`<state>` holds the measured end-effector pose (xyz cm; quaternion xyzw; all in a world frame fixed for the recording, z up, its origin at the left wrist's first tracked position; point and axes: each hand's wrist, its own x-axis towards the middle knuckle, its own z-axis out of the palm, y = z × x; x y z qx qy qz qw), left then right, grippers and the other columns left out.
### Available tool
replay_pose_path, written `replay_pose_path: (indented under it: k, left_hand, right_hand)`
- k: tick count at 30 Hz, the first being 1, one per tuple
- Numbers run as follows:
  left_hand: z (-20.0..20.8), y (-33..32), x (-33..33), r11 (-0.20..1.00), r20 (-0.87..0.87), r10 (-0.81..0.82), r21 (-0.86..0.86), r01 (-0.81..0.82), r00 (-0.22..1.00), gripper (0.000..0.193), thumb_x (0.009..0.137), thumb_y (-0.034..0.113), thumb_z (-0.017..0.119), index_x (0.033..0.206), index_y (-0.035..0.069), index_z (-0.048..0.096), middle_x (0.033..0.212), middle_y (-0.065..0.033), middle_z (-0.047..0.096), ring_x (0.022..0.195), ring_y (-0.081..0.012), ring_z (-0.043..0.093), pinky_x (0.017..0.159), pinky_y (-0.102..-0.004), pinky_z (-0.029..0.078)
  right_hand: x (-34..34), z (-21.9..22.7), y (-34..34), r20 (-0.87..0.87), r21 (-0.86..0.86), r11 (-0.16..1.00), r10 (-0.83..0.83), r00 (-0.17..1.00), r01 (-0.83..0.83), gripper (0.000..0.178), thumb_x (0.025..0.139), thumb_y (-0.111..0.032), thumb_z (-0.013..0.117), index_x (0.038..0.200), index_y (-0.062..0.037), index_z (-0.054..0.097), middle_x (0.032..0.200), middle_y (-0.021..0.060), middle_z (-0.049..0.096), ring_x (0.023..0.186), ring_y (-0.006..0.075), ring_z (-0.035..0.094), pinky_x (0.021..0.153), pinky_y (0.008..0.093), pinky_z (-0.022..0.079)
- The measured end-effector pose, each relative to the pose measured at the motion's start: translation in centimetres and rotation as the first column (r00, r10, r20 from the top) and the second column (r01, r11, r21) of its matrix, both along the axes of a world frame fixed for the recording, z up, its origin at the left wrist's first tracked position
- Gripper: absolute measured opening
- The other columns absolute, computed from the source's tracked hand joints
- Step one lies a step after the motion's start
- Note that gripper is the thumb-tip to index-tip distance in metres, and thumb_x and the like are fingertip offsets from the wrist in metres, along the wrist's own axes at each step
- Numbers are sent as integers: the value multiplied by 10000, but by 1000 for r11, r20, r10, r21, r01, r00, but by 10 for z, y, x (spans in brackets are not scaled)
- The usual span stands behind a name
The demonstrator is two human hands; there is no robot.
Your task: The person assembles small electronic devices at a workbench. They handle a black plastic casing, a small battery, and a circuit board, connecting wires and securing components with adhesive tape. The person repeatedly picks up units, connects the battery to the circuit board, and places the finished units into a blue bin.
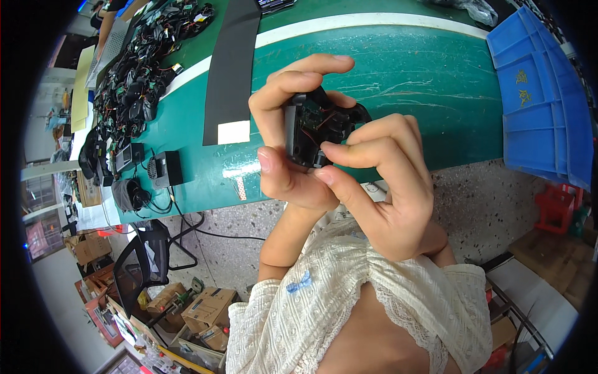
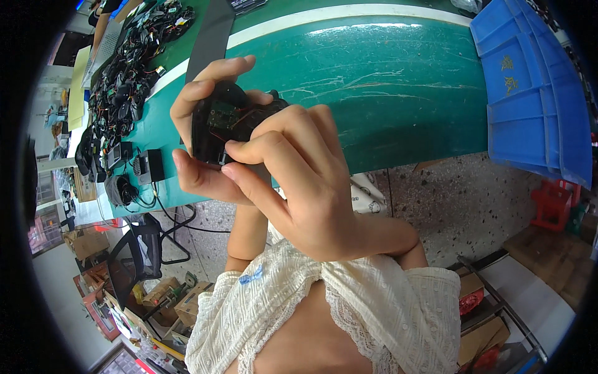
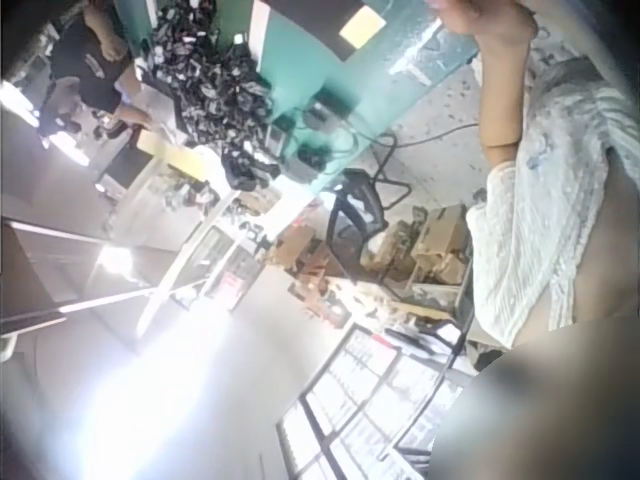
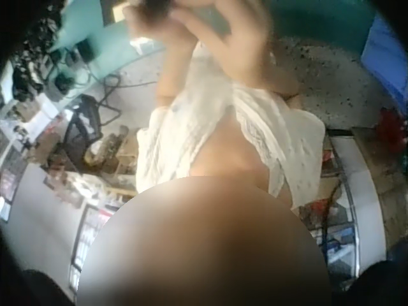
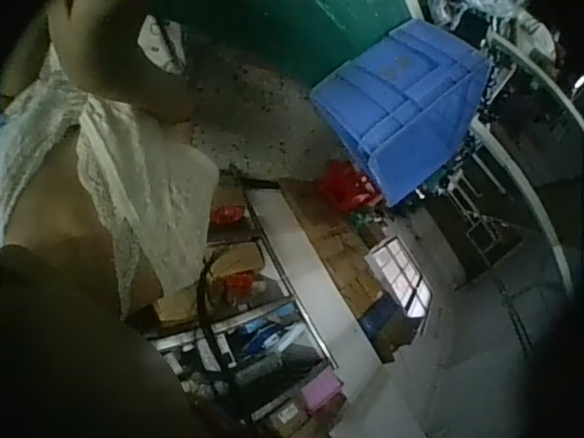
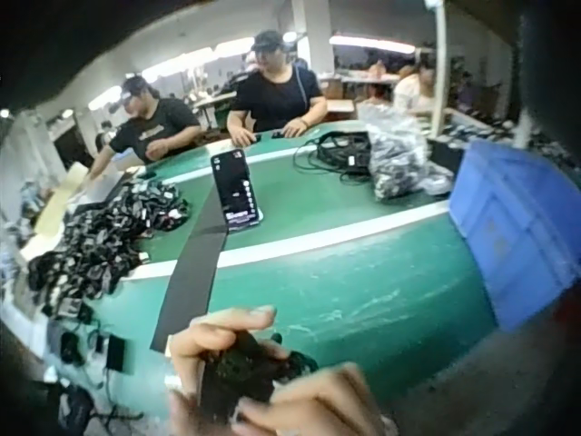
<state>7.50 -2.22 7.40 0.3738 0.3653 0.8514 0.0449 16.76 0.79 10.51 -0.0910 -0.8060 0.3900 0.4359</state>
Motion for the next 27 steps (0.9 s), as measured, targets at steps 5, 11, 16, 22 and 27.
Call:
replay_pose_path:
  k: [5, 11, 16, 22, 27]
  left_hand:
    - [-2, -2, -2, 998, -52, 41, -48, -44, 998, 548, 873, 516, 219, 1030, 35, 429, 1030, -247, 544, 847, -214, 530, 646, -259, 453]
    - [-1, 1, 1, 998, 18, 7, -55, -6, 1000, 548, 862, 515, 226, 1020, 32, 431, 1027, -234, 548, 847, -198, 516, 640, -257, 426]
    - [-5, 2, 3, 991, 26, 11, -137, -7, 1000, 532, 856, 499, 221, 1007, 36, 436, 1024, -214, 551, 860, -183, 498, 648, -252, 409]
    - [-4, 0, 2, 984, 2, -7, -178, 7, 1000, 505, 850, 475, 216, 1001, 45, 434, 1030, -196, 554, 858, -171, 482, 640, -248, 393]
    - [-6, 1, 5, 981, 37, -29, -192, 35, 999, 492, 847, 473, 230, 994, 51, 436, 1044, -187, 551, 874, -166, 478, 656, -247, 387]
  right_hand:
    - [4, 2, 0, 38, -82, 993, 88, 995, -85, 218, 679, 34, 699, 866, 1, 593, 808, 97, 579, 720, 205, 539, 648, 290, 428]
    - [3, 4, 1, 44, -34, 998, 48, 998, -47, 235, 675, 37, 701, 878, 9, 586, 761, 92, 595, 691, 207, 559, 603, 291, 441]
    - [4, 8, 5, 89, 29, 999, 27, 996, -30, 232, 672, 41, 694, 874, 13, 583, 736, 94, 590, 676, 211, 556, 585, 292, 441]
    - [6, 14, 8, 153, 24, 998, 54, 987, -58, 206, 676, 44, 682, 847, 17, 571, 728, 90, 569, 658, 213, 532, 565, 307, 431]
    - [7, 14, 8, 173, 84, 995, 33, 984, -48, 201, 672, 55, 672, 829, 21, 551, 742, 95, 555, 661, 225, 518, 564, 322, 424]
